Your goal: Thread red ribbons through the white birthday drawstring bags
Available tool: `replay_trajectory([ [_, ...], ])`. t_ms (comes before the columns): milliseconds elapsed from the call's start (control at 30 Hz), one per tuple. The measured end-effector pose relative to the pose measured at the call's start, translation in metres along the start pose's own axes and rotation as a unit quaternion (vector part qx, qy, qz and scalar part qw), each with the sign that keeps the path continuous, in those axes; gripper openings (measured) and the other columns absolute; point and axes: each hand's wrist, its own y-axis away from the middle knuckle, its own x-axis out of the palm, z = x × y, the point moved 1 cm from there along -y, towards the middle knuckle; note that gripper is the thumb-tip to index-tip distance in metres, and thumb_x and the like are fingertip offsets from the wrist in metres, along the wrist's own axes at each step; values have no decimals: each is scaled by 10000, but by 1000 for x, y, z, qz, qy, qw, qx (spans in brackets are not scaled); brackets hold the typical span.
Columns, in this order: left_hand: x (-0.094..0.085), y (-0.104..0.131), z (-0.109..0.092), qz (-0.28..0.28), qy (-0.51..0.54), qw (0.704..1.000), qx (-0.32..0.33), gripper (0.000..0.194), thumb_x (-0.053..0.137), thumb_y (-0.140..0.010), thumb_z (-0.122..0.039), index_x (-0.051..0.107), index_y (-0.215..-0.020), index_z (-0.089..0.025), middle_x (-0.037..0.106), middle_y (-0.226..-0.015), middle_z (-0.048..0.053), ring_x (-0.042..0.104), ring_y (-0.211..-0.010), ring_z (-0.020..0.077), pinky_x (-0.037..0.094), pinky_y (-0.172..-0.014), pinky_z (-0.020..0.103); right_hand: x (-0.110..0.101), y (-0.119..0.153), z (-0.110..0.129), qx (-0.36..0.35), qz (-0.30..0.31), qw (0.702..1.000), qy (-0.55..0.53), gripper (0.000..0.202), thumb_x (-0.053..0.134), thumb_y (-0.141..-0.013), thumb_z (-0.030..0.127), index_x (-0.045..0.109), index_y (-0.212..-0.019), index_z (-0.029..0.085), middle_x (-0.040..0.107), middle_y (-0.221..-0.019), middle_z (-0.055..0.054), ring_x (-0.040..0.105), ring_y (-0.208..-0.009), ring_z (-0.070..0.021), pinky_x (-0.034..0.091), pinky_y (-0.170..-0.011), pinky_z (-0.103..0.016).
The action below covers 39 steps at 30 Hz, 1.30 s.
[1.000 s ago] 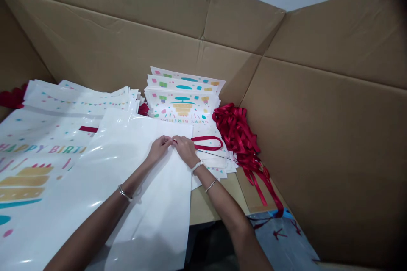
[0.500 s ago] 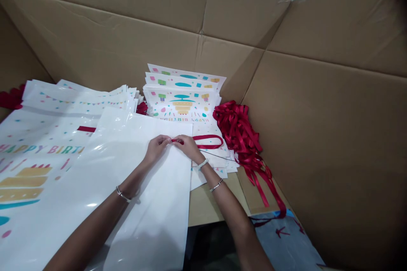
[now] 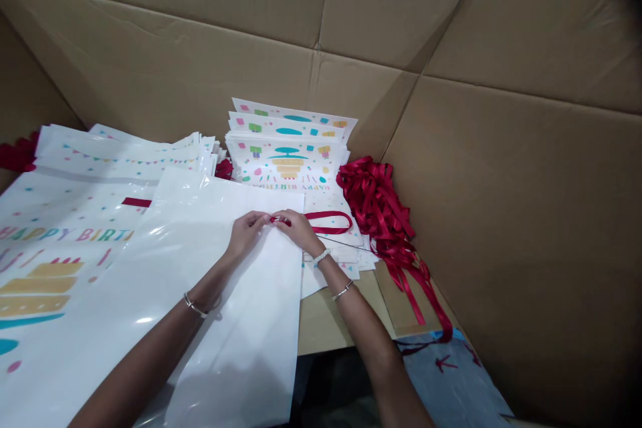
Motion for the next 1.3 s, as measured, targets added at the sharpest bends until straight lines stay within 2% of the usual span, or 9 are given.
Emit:
replay_trajectory([
  [100,-1,0,1,0,-10,1000,-5,442,718,-789,-560,765,-890,-133,685,-720,53,588,-666,177,459,-678,298,-1,-1,1,-1,21,999,26,181,585,-1018,229,757,-1070,200,730,-1066,-38,649,-999,-154,430,-894,-239],
  [367,-3,1,-4,51,-61,997,19,454,726,-777,-593,750,-895,-155,754,-915,88,669,-857,233,494,-820,329,-6,0,3,5,36,998,50,227,550,-1033,207,746,-923,180,729,-968,-23,630,-916,-146,395,-841,-236],
  [633,-2,-2,-10,55,-48,997,-8,525,754,-696,-672,728,-816,-161,735,-843,89,641,-803,236,487,-781,332,-9,2,3,51,42,995,-71,155,625,-962,219,774,-989,188,741,-914,2,640,-858,-135,404,-771,-208],
  [867,-4,-4,0,80,3,996,-33,483,751,-748,-628,694,-835,-156,724,-826,78,642,-777,213,469,-743,306,-11,3,14,92,36,995,-25,151,655,-948,237,757,-857,173,725,-816,9,615,-786,-115,362,-713,-196],
  [967,-3,-3,2,80,-24,996,-21,500,690,-804,-650,684,-897,-159,734,-860,88,670,-835,237,495,-792,328,-12,3,12,104,36,994,-19,193,651,-941,231,728,-777,166,704,-748,14,601,-740,-108,351,-685,-196],
  [1033,0,0,2,65,-92,993,26,509,588,-887,-649,691,-1019,-168,748,-1020,112,675,-986,269,500,-901,370,-16,3,9,110,32,993,-29,208,648,-939,249,715,-762,163,681,-703,15,590,-702,-105,349,-658,-194],
  [1100,4,6,2,60,-211,970,104,516,485,-958,-610,683,-1184,-189,699,-1265,126,606,-1202,302,440,-1046,432,-26,2,6,115,17,992,-56,216,639,-940,274,706,-769,159,667,-689,17,568,-644,-95,356,-623,-187],
  [1167,7,10,5,84,-332,923,176,523,427,-997,-554,641,-1332,-214,584,-1468,117,479,-1376,326,342,-1141,483,-42,0,5,123,-4,988,-88,207,625,-938,280,697,-789,155,657,-683,22,532,-565,-79,366,-576,-179],
  [1300,-2,10,10,160,-441,850,240,541,348,-1042,-499,547,-1471,-236,464,-1588,91,375,-1471,312,267,-1177,492,-80,-4,9,134,-11,981,-137,190,622,-919,248,672,-777,133,659,-662,16,501,-443,-54,384,-486,-165],
])
